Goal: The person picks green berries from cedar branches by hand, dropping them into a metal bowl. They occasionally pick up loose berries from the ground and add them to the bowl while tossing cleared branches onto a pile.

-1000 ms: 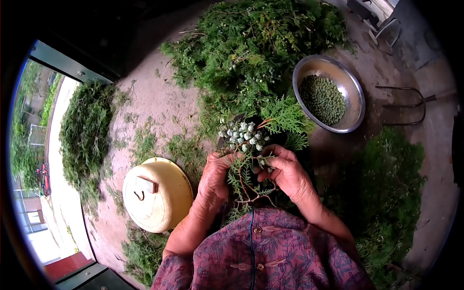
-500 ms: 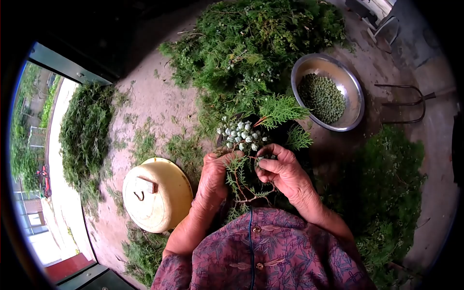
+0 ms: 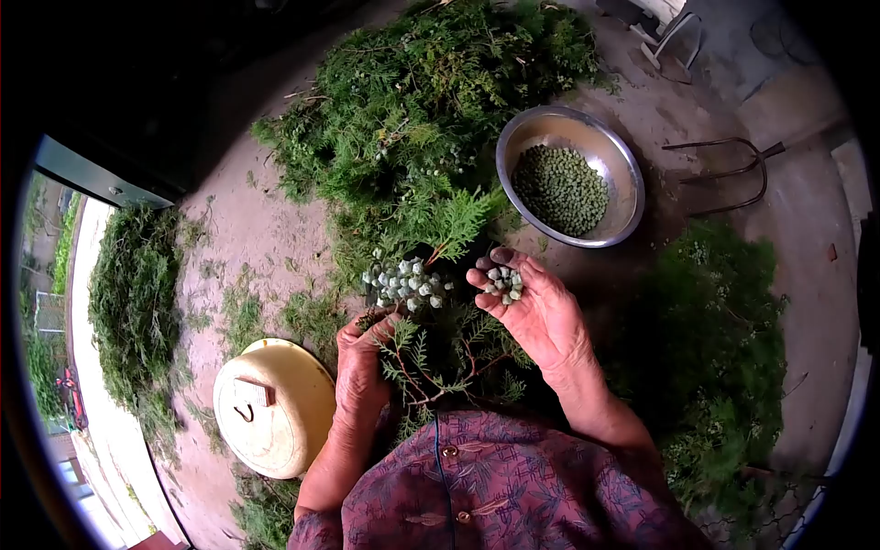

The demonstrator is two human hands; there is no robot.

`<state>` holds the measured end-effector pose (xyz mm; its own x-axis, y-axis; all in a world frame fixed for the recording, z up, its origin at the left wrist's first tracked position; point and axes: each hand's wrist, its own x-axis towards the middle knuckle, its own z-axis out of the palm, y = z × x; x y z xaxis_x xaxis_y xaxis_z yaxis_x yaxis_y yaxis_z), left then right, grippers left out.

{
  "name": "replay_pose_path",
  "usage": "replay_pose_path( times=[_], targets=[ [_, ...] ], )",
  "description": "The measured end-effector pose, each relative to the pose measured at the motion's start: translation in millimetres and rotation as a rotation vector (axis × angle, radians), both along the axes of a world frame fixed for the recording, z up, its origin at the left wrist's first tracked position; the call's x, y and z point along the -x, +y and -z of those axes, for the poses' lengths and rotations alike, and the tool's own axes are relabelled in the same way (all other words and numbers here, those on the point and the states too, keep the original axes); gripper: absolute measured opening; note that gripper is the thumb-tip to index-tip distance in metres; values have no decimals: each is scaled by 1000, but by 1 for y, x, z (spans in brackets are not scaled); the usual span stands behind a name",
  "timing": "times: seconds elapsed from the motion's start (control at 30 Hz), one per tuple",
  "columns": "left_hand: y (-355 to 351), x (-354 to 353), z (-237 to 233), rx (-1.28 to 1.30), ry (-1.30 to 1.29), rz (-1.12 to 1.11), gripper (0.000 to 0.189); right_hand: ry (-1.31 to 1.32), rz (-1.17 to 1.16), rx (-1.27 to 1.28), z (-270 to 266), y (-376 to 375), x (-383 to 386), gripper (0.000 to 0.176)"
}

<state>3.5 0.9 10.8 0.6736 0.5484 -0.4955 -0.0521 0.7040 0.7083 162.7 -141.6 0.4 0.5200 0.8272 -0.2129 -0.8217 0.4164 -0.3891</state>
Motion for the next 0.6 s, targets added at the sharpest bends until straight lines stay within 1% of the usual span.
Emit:
replay_pose_path(
  times=[0.03, 0.07, 0.17, 0.2, 0.27, 0.33, 0.37, 0.4, 0.43, 0.47, 0.5, 0.57, 0.6],
  targets=[
    [-1, 0, 0, 0, 1, -13, 16, 39, 31, -12, 1, 0, -3, 24],
    [-2, 0, 2, -13, 18, -40, 16, 23, 61, -39, 2, -2, -6, 28],
    [-3, -3, -5, -27, 34, -19, 14, 69, 164, -25, -1, -6, -25, 30],
    [-3, -4, -6, -21, 40, -28, 14, 83, 188, 14, -4, -9, -34, 33],
    [-2, -5, -8, -20, 64, -56, 13, 134, 334, 76, -6, -11, -61, 37],
    [-1, -6, -8, -53, 59, -3, 11, 176, 473, 53, 5, -20, -104, 43],
    [1, -5, -10, -62, 66, 32, 11, 125, 533, 43, 7, -23, -127, 44],
    [1, -5, -12, -63, 89, 31, 10, -76, 561, 3, 2, -26, -144, 49],
    [3, -3, -7, -76, 103, 45, 9, -39, 566, 26, 10, -34, -170, 53],
    [4, -2, -6, -68, 110, 46, 9, 84, 599, 53, 9, -38, -189, 54],
    [5, -3, -5, -60, 116, 47, 10, 28, 621, 67, 12, -43, -205, 55],
    [8, -3, -8, -39, 129, 48, 11, 45, 738, 182, 10, -47, -219, 54],
    [9, -3, -9, -28, 135, 49, 12, 54, 737, 227, 7, -47, -219, 52]
  ],
)
